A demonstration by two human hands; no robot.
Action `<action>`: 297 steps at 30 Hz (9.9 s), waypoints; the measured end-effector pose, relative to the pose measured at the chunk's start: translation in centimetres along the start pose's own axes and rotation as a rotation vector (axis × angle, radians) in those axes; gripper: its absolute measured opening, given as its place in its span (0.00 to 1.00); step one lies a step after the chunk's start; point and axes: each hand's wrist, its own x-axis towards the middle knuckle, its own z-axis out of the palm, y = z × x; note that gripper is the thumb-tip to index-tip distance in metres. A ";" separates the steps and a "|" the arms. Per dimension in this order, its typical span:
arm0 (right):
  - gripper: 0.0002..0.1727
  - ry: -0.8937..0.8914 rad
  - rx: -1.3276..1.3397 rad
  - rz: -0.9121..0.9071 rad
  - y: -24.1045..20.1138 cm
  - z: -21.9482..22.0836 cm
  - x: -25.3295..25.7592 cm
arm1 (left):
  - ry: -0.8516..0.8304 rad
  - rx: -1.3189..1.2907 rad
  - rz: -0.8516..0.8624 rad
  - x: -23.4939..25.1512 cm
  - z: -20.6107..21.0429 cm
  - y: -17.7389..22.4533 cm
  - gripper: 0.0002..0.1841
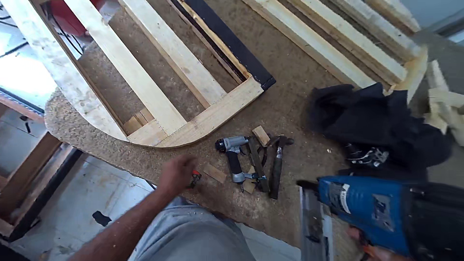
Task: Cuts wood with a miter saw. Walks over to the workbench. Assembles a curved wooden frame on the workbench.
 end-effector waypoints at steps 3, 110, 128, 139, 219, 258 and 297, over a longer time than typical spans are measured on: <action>0.17 -0.138 0.025 -0.031 -5.0 4.3 1.2 | 0.202 -0.007 -0.047 0.2 -1.0 -4.2 0.10; 0.09 0.105 0.234 0.095 -3.6 38.9 -7.6 | -0.063 0.791 0.453 8.2 -15.6 -14.4 0.59; 0.10 0.094 0.217 0.090 -3.0 40.8 -7.2 | -0.088 0.788 0.415 8.6 -16.8 -14.6 0.53; 0.09 0.125 0.223 0.109 -2.7 41.3 -7.5 | -0.066 0.782 0.414 8.6 -16.6 -14.6 0.51; 0.13 0.036 0.092 0.069 -1.0 38.1 -6.0 | 0.078 -0.794 -0.377 4.1 -8.1 -15.9 0.17; 0.10 -0.051 0.233 0.092 -15.4 39.4 -1.4 | -0.005 -0.708 -0.331 4.7 -8.7 -16.8 0.14; 0.10 -0.034 0.154 0.116 -17.8 42.4 0.0 | -0.029 -0.695 -0.315 5.0 -8.3 -17.5 0.16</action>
